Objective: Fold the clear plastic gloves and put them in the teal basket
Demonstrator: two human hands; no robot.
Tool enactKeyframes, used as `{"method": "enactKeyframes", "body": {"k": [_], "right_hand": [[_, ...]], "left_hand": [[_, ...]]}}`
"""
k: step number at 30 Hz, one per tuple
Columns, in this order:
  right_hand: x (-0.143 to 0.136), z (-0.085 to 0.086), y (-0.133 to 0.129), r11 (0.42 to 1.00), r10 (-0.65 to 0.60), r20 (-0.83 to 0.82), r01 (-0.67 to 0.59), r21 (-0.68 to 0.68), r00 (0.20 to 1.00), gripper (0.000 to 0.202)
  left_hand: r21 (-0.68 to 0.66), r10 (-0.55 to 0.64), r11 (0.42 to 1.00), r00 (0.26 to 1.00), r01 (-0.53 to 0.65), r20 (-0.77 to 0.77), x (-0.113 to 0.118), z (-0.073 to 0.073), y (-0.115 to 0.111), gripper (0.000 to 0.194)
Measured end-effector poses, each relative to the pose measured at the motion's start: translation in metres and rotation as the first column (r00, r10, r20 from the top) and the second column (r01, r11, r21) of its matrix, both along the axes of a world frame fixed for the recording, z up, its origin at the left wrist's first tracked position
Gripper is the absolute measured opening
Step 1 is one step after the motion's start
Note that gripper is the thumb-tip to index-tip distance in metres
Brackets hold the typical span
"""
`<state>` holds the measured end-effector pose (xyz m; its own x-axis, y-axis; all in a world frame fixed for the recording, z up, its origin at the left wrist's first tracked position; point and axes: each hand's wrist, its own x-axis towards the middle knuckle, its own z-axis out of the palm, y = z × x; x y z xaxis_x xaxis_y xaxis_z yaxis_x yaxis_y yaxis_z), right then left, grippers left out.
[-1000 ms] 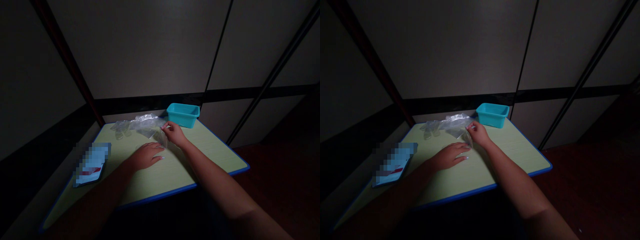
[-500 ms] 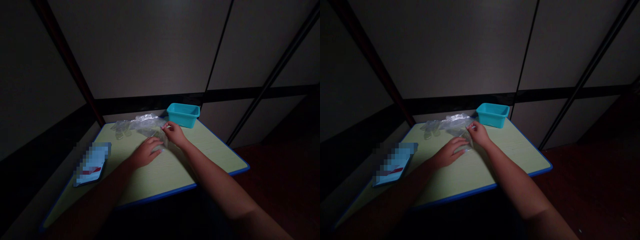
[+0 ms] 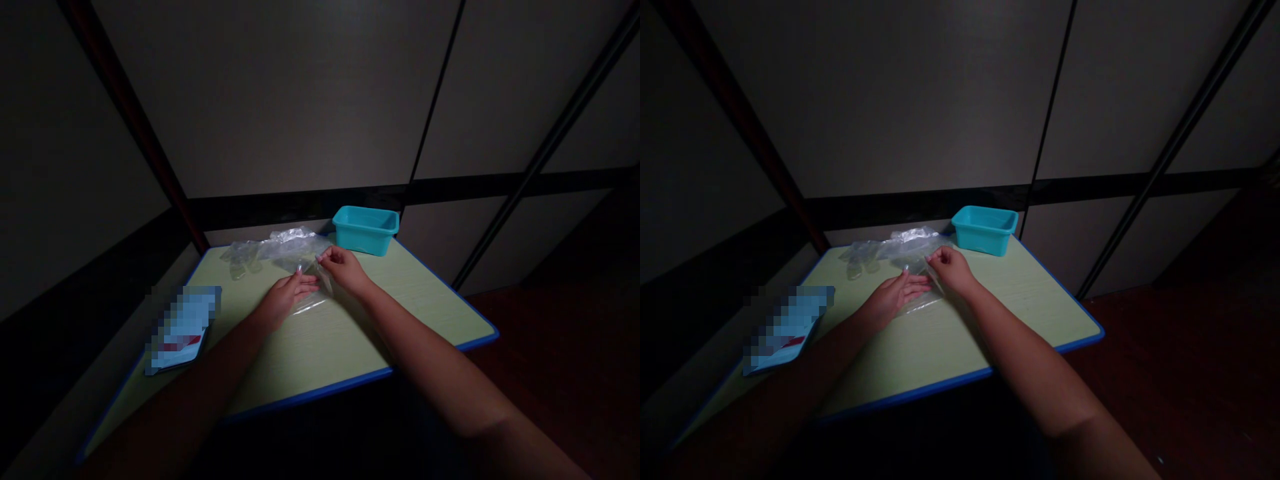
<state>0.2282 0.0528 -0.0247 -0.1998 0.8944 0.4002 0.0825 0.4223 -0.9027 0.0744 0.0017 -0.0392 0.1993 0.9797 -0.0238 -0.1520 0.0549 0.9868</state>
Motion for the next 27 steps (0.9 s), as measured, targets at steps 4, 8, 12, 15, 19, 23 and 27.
{"method": "enactKeyframes", "body": {"k": [4,8,12,15,19,23,27], "right_hand": [[0.0,0.003,-0.004,1.0,0.001,-0.004,-0.001,-0.008,1.0,0.029],[-0.001,0.004,-0.008,1.0,-0.019,0.028,0.019,0.009,0.999,0.03],[0.0,0.009,-0.012,0.994,0.065,0.057,-0.06,-0.09,0.996,0.045],[0.003,0.015,-0.016,0.986,0.097,0.102,-0.081,-0.149,0.99,0.058],[0.006,0.017,-0.016,0.978,0.17,0.143,-0.149,-0.146,0.975,0.064],[0.008,0.005,-0.004,0.983,0.177,0.196,-0.166,-0.075,0.964,0.055],[0.01,-0.009,0.009,0.999,0.047,0.341,-0.044,-0.014,0.939,0.034]], "left_hand": [[-0.086,0.004,0.996,0.999,0.0,0.052,-0.001,0.003,0.001,0.048],[-0.173,-0.011,0.985,0.996,0.026,0.083,-0.001,0.008,0.001,0.055],[-0.232,-0.009,0.972,0.993,0.036,0.115,-0.002,0.012,0.001,0.059],[-0.271,0.017,0.962,0.989,0.024,0.149,-0.003,0.014,0.0,0.056],[-0.32,0.027,0.947,0.983,0.033,0.182,-0.005,0.018,-0.002,0.06],[-0.387,0.069,0.922,0.98,0.008,0.186,-0.007,0.025,-0.005,0.067],[-0.407,0.093,0.913,0.982,-0.018,0.166,-0.008,0.025,-0.007,0.052]]}}
